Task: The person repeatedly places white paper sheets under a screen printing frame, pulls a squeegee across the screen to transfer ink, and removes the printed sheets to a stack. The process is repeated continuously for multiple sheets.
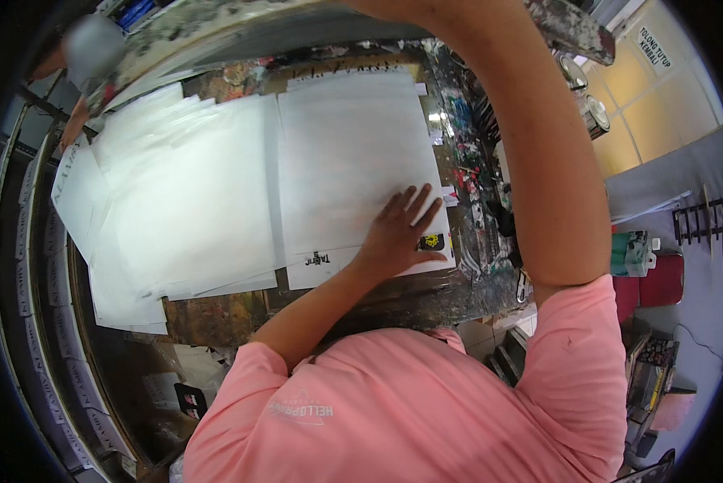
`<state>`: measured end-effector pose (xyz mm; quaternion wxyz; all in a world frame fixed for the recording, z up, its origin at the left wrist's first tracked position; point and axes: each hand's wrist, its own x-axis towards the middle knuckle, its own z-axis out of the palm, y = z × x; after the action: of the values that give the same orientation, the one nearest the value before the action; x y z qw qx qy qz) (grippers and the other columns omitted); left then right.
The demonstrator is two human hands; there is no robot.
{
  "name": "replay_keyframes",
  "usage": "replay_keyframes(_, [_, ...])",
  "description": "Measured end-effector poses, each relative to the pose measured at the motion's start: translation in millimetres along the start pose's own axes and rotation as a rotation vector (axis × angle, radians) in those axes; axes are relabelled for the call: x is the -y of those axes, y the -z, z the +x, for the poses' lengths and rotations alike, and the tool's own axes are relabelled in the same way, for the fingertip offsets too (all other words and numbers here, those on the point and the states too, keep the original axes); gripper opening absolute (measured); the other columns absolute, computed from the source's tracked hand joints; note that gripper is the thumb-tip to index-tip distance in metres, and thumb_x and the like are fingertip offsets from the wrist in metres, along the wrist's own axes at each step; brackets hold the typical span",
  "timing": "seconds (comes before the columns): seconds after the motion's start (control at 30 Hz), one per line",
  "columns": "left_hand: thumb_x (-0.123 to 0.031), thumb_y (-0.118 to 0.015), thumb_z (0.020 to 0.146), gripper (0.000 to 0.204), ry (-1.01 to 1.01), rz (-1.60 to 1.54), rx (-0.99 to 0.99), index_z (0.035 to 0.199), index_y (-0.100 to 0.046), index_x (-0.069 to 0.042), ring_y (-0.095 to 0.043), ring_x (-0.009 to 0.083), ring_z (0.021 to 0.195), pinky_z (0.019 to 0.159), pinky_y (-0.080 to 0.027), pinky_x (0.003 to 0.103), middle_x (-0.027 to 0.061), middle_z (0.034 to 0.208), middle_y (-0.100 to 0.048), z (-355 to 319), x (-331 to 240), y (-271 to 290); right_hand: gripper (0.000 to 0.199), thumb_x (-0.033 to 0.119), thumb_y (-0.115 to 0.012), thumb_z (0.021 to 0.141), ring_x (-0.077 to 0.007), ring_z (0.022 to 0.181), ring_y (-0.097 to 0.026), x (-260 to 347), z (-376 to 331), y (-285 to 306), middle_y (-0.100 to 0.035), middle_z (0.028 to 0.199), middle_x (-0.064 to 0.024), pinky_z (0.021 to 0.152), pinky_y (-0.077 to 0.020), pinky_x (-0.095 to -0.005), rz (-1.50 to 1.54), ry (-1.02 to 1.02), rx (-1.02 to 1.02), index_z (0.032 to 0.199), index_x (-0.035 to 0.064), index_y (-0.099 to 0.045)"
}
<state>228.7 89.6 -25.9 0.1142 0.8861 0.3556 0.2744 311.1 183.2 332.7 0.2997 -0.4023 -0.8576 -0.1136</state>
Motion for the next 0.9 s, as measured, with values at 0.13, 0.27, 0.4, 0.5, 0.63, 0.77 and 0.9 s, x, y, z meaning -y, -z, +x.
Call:
replay_keyframes(0.13, [-0.016, -0.099, 0.077, 0.072, 0.608, -0.357, -0.551, 0.139, -0.064, -0.005, -0.070, 0.0174, 0.098, 0.090, -0.060, 0.033, 0.0086, 0.123, -0.072, -11, 33, 141, 0.045, 0.046, -0.067, 0.098, -0.0397, 0.086, -0.073, -2, -28, -31, -0.073, 0.088, -0.0235, 0.078, -0.0575, -0.0511, -0.107, 0.050, -0.111, 0.097, 0.0017, -0.075])
replay_keyframes(0.27, [-0.008, -0.095, 0.078, 0.109, 0.372, -1.001, -0.871, 0.168, -0.033, 0.001, -0.069, 0.0162, 0.102, 0.091, -0.061, 0.031, 0.0130, 0.135, -0.068, -93, 54, 241, 0.035, 0.025, -0.073, 0.095, -0.0437, 0.092, -0.070, 3, -75, -43, -0.071, 0.096, -0.0202, 0.086, -0.0554, -0.0538, 0.030, 0.080, 0.345, 0.119, 0.0003, -0.070])
replay_keyframes(0.4, [-0.017, -0.107, 0.060, 0.099, 0.890, -0.668, -0.607, 0.144, -0.061, 0.008, -0.068, 0.0225, 0.119, 0.106, -0.054, 0.039, 0.0144, 0.133, -0.072, -161, 44, 173, 0.042, 0.025, -0.076, 0.096, -0.0421, 0.106, -0.068, 24, -140, -84, -0.071, 0.109, -0.0190, 0.091, -0.0551, -0.0539, 0.174, 0.080, 0.669, 0.132, 0.0061, -0.066])
replay_keyframes(0.5, [-0.034, -0.108, 0.052, 0.095, 0.897, -0.182, -0.472, 0.130, -0.068, 0.002, -0.061, 0.0286, 0.111, 0.098, -0.050, 0.046, 0.0087, 0.111, -0.070, -197, 50, 127, 0.042, 0.026, -0.072, 0.100, -0.0406, 0.115, -0.067, -9, -177, -165, -0.071, 0.124, -0.0185, 0.096, -0.0549, -0.0538, 0.262, -0.112, 0.642, 0.138, 0.0092, -0.065])
replay_keyframes(0.63, [-0.069, -0.098, 0.048, 0.120, 0.732, 0.223, -0.353, 0.139, -0.067, 0.002, -0.052, 0.0250, 0.083, 0.090, -0.035, 0.044, 0.0052, 0.087, -0.063, -216, 65, 106, 0.033, 0.030, -0.067, 0.103, -0.0393, 0.105, -0.067, -104, -133, -281, -0.070, 0.109, -0.0141, 0.088, -0.0558, -0.0536, 0.127, -0.001, 0.299, 0.132, 0.0149, -0.064])
replay_keyframes(0.77, [-0.076, -0.095, 0.049, 0.123, 0.657, 0.251, -0.342, 0.138, -0.066, 0.004, -0.053, 0.0226, 0.082, 0.093, -0.035, 0.044, 0.0020, 0.086, -0.063, -216, 71, 110, 0.036, 0.028, -0.069, 0.101, -0.0369, 0.110, -0.069, -167, -54, -350, -0.072, 0.113, -0.0134, 0.091, -0.0573, -0.0503, 0.062, -0.022, 0.372, 0.134, 0.0140, -0.067])
replay_keyframes(0.9, [-0.081, -0.092, 0.049, 0.123, 0.744, 0.179, -0.303, 0.135, -0.067, 0.004, -0.053, 0.0219, 0.078, 0.092, -0.035, 0.045, 0.0004, 0.083, -0.061, -213, 68, 110, 0.036, 0.031, -0.070, 0.100, -0.0357, 0.108, -0.070, -179, -25, -375, -0.072, 0.111, -0.0122, 0.090, -0.0587, -0.0496, -0.014, -0.011, 0.418, 0.133, 0.0169, -0.068])
